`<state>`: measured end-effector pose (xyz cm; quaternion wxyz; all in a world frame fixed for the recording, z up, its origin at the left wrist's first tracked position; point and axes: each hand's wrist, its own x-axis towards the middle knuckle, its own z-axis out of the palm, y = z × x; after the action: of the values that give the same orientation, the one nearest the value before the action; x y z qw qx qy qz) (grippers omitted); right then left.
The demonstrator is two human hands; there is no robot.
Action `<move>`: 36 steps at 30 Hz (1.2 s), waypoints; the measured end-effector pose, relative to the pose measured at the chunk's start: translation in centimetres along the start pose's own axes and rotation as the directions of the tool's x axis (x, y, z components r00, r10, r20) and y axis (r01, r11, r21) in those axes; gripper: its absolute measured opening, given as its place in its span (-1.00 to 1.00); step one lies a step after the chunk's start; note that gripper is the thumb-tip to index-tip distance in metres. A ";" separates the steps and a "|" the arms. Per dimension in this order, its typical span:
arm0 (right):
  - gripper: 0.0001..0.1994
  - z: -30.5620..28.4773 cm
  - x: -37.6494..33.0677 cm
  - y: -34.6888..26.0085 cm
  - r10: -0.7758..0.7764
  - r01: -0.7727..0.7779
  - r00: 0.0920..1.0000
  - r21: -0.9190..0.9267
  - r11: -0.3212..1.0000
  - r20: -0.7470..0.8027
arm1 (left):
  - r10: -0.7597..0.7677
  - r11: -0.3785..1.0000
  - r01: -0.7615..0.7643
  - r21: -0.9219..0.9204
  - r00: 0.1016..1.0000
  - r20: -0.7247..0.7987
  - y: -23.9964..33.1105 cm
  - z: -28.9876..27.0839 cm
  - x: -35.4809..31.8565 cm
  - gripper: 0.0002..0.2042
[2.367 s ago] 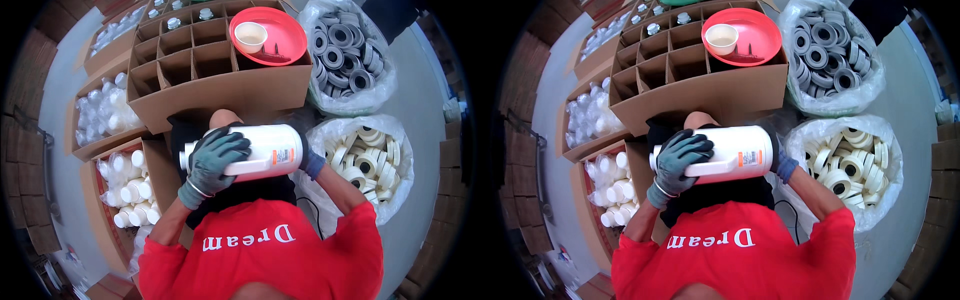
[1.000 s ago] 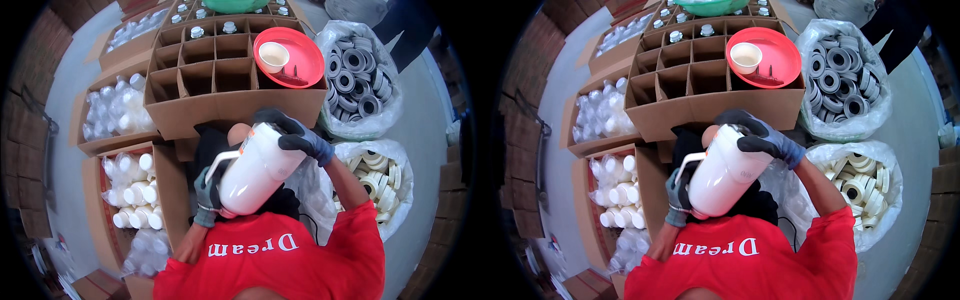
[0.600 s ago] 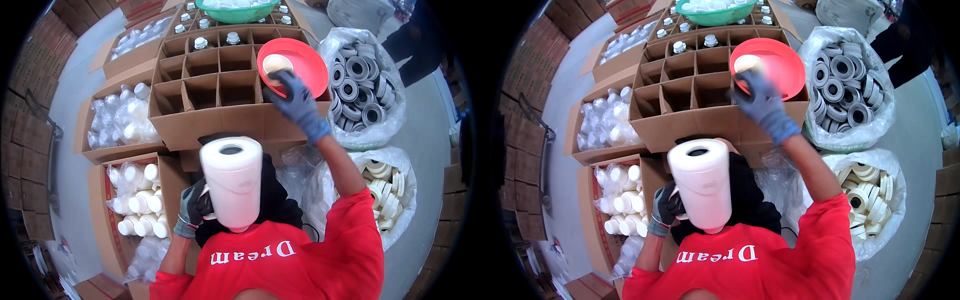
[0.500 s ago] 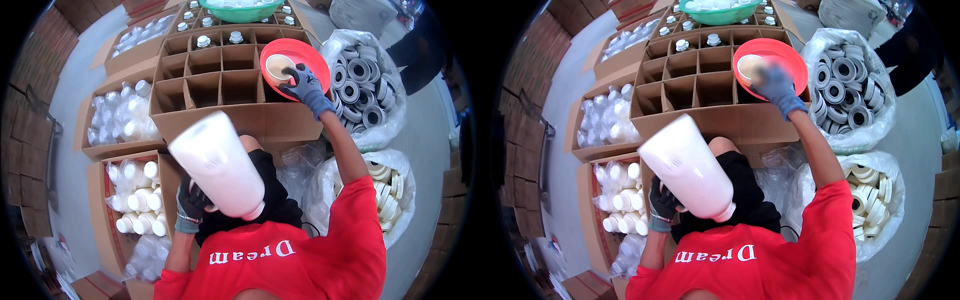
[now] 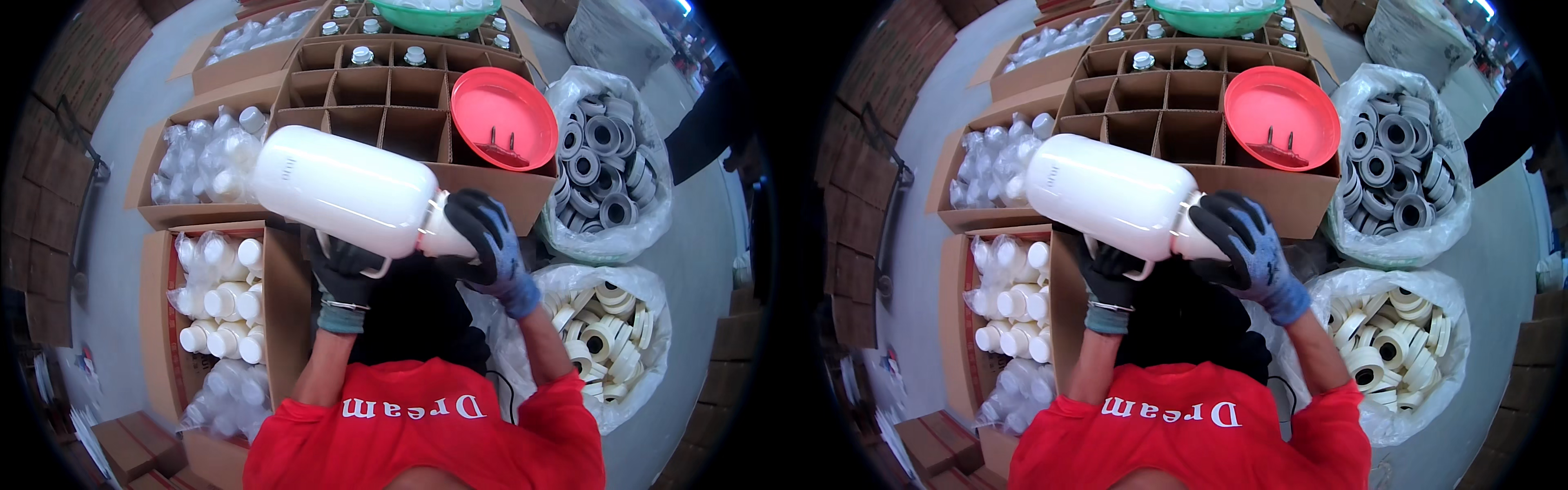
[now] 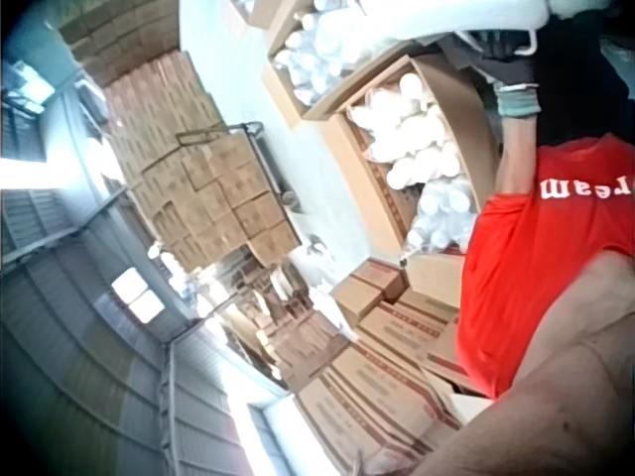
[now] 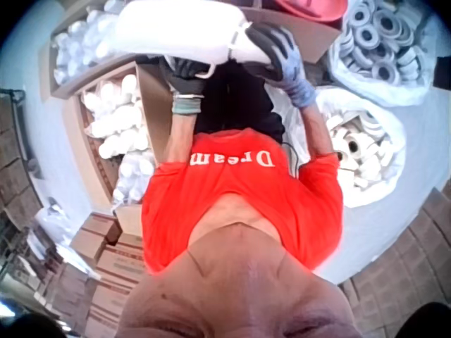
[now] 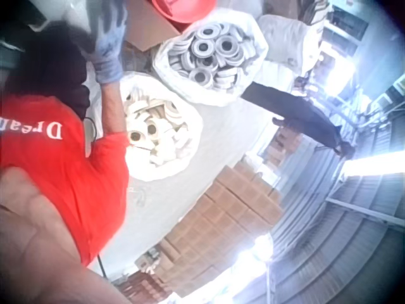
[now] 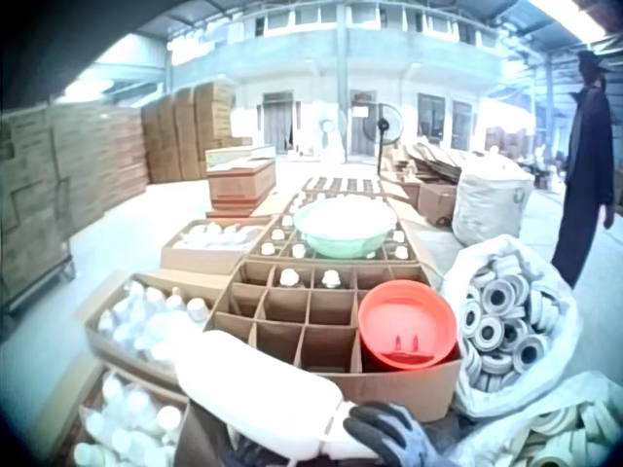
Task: The person assembles large insulated containers by inserting metal canisters into plastic housings, placing circular foam gaskets on top, and securing them with plastic lids before placing the completed units into cardboard dividers or plastic bags.
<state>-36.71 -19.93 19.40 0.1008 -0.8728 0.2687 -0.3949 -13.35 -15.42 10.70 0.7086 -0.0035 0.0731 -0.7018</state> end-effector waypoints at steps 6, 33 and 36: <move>-0.75 5.5 -3.1 2.6 0.649 -0.433 0.709 0.556 0.709 -0.275 | 0.076 0.978 -0.048 0.202 0.989 -0.130 -1.8 0.6 -0.9 -0.54; -0.63 -0.7 -3.8 7.0 0.661 -0.751 0.659 0.361 0.553 0.359 | -0.194 0.926 0.068 0.372 0.930 0.312 6.0 -0.2 -1.6 -0.61; -0.76 -4.1 2.7 11.5 0.597 -0.558 0.801 -0.308 0.771 0.044 | 0.099 0.636 -0.005 0.772 0.992 -0.075 6.3 1.4 -4.6 -0.51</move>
<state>-42.78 -30.83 19.37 0.1116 -0.7781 0.5694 -0.2406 -6.96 -10.90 11.87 0.6573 0.3391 -0.1938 -0.6445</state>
